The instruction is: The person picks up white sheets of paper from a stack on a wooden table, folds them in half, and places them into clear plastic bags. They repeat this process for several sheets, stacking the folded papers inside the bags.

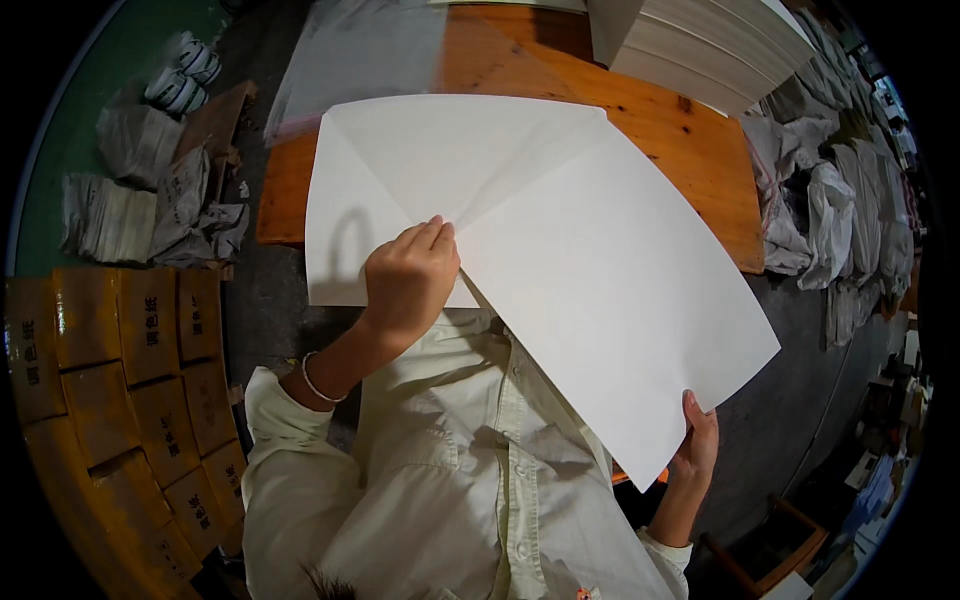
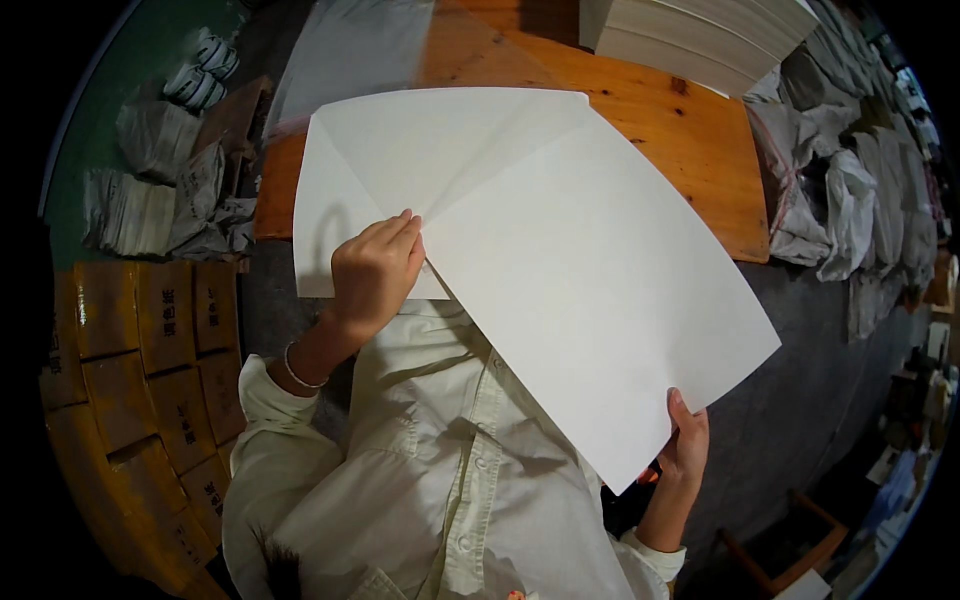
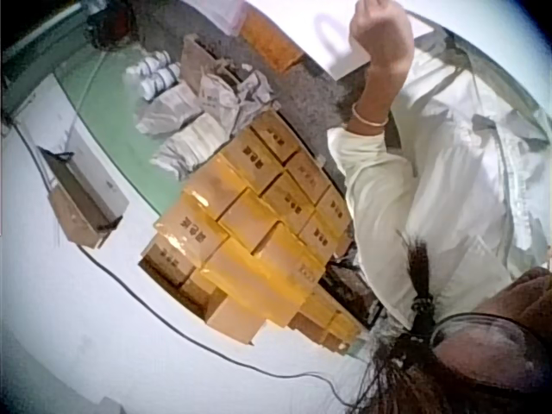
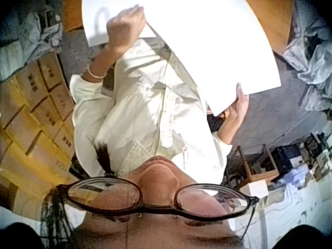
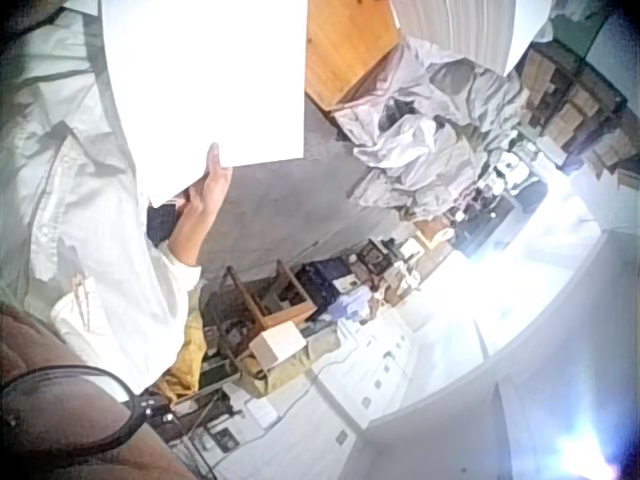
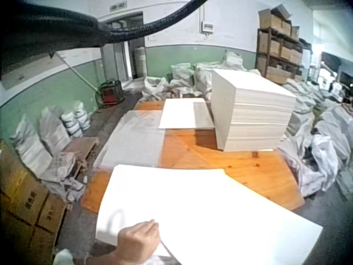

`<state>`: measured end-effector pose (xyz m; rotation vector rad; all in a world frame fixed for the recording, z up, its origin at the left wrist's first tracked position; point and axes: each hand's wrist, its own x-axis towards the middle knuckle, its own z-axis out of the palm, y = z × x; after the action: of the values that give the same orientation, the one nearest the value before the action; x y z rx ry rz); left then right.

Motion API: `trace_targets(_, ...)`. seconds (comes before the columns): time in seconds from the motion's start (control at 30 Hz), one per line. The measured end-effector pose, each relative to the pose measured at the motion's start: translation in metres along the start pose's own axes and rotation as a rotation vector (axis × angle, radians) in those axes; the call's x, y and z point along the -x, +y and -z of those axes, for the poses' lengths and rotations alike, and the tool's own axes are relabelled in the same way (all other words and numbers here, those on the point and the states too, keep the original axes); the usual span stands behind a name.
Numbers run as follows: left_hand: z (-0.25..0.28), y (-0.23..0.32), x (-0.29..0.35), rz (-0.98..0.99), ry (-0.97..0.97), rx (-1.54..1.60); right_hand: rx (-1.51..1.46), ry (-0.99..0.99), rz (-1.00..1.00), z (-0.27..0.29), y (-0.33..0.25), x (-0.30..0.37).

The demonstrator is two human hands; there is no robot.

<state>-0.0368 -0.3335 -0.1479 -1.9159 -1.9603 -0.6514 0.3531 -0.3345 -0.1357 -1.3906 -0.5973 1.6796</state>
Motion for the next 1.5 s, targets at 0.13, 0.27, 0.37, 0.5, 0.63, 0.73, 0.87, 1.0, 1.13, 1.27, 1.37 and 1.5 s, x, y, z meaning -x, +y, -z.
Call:
trace_targets(0.13,0.014,0.005,-0.009,0.066,0.000,0.152,-0.003,-0.071,-0.048,-0.004,0.013,-0.003)
trace_targets(0.27,0.009,0.001,0.003,0.755,0.228,0.859,-0.161,-0.048,-0.079,-0.029,0.021,-0.001)
trace_targets(0.37,-0.001,-0.003,0.018,1.073,0.237,1.499,-0.236,-0.102,-0.182,-0.024,0.028,-0.008)
trace_targets(0.5,0.001,0.030,0.014,1.062,0.171,1.718,-0.333,-0.144,-0.277,-0.031,0.026,-0.008)
trace_targets(0.63,-0.018,0.038,0.014,0.862,0.119,1.625,-0.359,-0.153,-0.286,-0.035,0.031,-0.005)
trace_targets(0.73,-0.025,0.045,0.003,1.022,0.208,1.622,-0.363,-0.176,-0.275,-0.040,0.030,-0.002)
trace_targets(0.87,-0.070,0.042,0.022,1.018,0.220,1.747,-0.333,-0.197,-0.251,-0.043,0.026,0.004)
trace_targets(1.0,-0.109,0.050,0.049,0.936,0.106,1.694,-0.304,-0.213,-0.214,-0.048,0.025,0.010)
trace_targets(1.13,-0.110,0.056,0.061,0.910,0.034,1.686,-0.287,-0.235,-0.225,-0.049,0.024,0.015)
trace_targets(1.27,-0.102,0.055,0.062,0.893,-0.010,1.670,-0.296,-0.250,-0.245,-0.055,0.023,0.015)
trace_targets(1.37,-0.098,0.056,0.063,0.885,-0.029,1.662,-0.308,-0.184,-0.273,-0.056,0.026,0.016)
trace_targets(1.5,-0.095,0.064,0.065,0.873,-0.038,1.663,-0.354,-0.218,-0.296,-0.062,0.021,0.020)
